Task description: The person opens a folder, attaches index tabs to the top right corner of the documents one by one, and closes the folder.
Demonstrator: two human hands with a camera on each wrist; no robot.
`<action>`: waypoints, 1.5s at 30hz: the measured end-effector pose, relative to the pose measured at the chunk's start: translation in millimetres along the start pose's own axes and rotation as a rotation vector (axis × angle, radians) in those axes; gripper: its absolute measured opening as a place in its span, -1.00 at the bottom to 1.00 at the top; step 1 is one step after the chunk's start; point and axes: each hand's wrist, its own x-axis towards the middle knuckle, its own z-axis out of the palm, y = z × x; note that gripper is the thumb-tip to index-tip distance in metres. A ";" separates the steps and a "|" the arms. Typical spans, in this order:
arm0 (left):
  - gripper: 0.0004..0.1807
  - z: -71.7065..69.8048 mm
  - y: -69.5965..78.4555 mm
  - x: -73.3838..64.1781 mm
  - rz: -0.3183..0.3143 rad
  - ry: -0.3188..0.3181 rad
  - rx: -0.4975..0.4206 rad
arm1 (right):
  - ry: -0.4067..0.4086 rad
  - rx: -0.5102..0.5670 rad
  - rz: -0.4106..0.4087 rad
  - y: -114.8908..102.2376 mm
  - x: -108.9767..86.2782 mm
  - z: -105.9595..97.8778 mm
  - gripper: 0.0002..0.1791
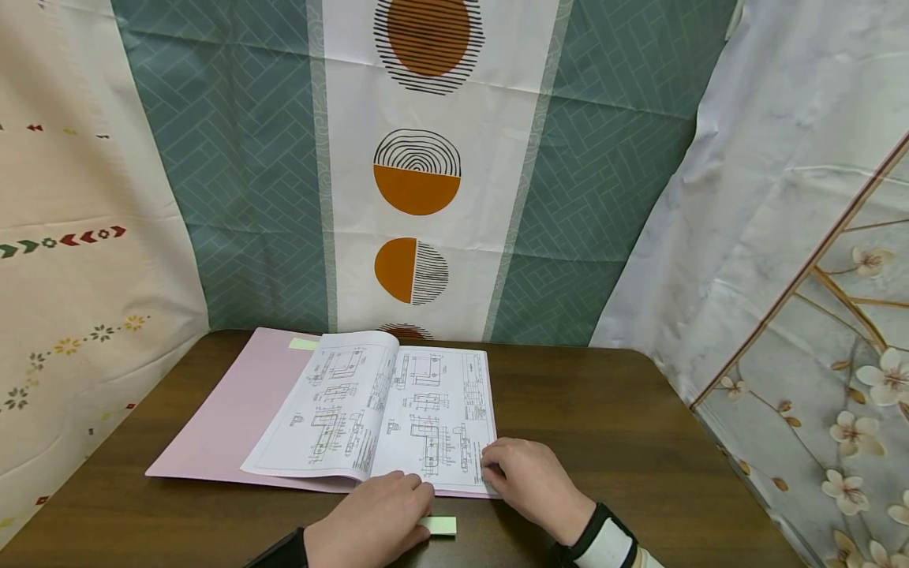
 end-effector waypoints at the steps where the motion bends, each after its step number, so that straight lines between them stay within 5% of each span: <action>1: -0.71 -0.7 0.0 0.1 -0.002 0.003 -0.008 | 0.000 0.000 0.000 -0.2 0.1 0.1 -0.86; 8: -0.81 -4.9 0.8 0.6 0.027 -0.011 -0.032 | -0.008 0.010 0.005 -1.1 0.8 0.4 -0.86; 13: -0.85 -8.2 1.5 2.9 0.076 0.088 0.014 | 0.006 0.009 -0.008 -1.2 0.2 -1.3 -0.82; 20: -0.87 -16.4 -2.5 16.0 0.034 0.237 0.021 | -0.009 0.052 -0.005 0.5 0.2 -4.5 -0.84; 27: -0.89 -27.5 -10.2 33.0 -0.002 0.311 0.068 | -0.052 0.107 0.010 3.0 11.2 -9.0 -0.97; 31: -0.86 -29.6 -15.7 38.3 -0.032 0.336 0.071 | -0.083 0.099 0.072 1.6 18.3 -18.9 -0.86; 36: -0.84 -29.2 -23.2 40.0 -0.055 0.364 0.063 | -0.037 0.077 0.099 1.3 25.8 -30.3 -0.73; 45: -0.83 -26.4 -30.9 40.4 -0.110 0.345 0.036 | 0.090 0.114 -0.047 -9.5 40.3 -38.8 -0.64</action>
